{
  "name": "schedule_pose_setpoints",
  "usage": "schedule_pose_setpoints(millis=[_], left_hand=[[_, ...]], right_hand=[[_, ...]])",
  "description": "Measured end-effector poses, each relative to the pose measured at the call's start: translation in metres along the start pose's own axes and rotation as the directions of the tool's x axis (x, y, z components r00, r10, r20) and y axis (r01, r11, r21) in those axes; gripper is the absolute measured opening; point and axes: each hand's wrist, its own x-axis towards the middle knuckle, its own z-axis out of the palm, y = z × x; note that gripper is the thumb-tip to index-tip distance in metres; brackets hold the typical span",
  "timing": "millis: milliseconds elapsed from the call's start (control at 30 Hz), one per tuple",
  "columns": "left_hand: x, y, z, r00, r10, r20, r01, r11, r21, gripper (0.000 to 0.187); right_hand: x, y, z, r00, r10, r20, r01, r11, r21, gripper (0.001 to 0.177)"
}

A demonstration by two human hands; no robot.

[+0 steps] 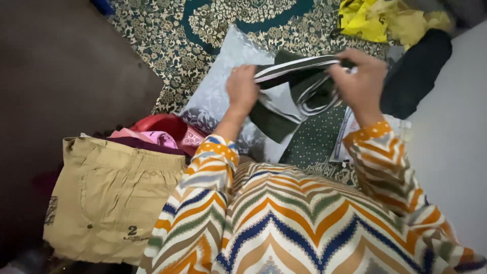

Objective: Fold a green sweatshirt and yellow pants on the floor.

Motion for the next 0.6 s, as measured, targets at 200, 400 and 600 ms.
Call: schedule_pose_setpoints(millis=[200,400,600], left_hand=[[0.002,-0.043,0.005,0.983,-0.181,-0.024,0.183,0.972,0.147,0.014],[0.0,-0.017,0.02,0.995,-0.102,-0.011,0.1,0.99,-0.104,0.014],[-0.067,0.002,0.074,0.973,0.109,0.205,-0.099,0.993,-0.061,0.021]], right_hand=[[-0.002,0.072,-0.049,0.94,-0.175,-0.293,0.163,0.985,-0.064,0.012],[-0.008,0.076,-0.074,0.953,-0.147,-0.266,0.149,0.989,-0.015,0.013],[0.0,0.065,-0.076,0.959,-0.166,-0.23,0.168,0.986,-0.01,0.015]])
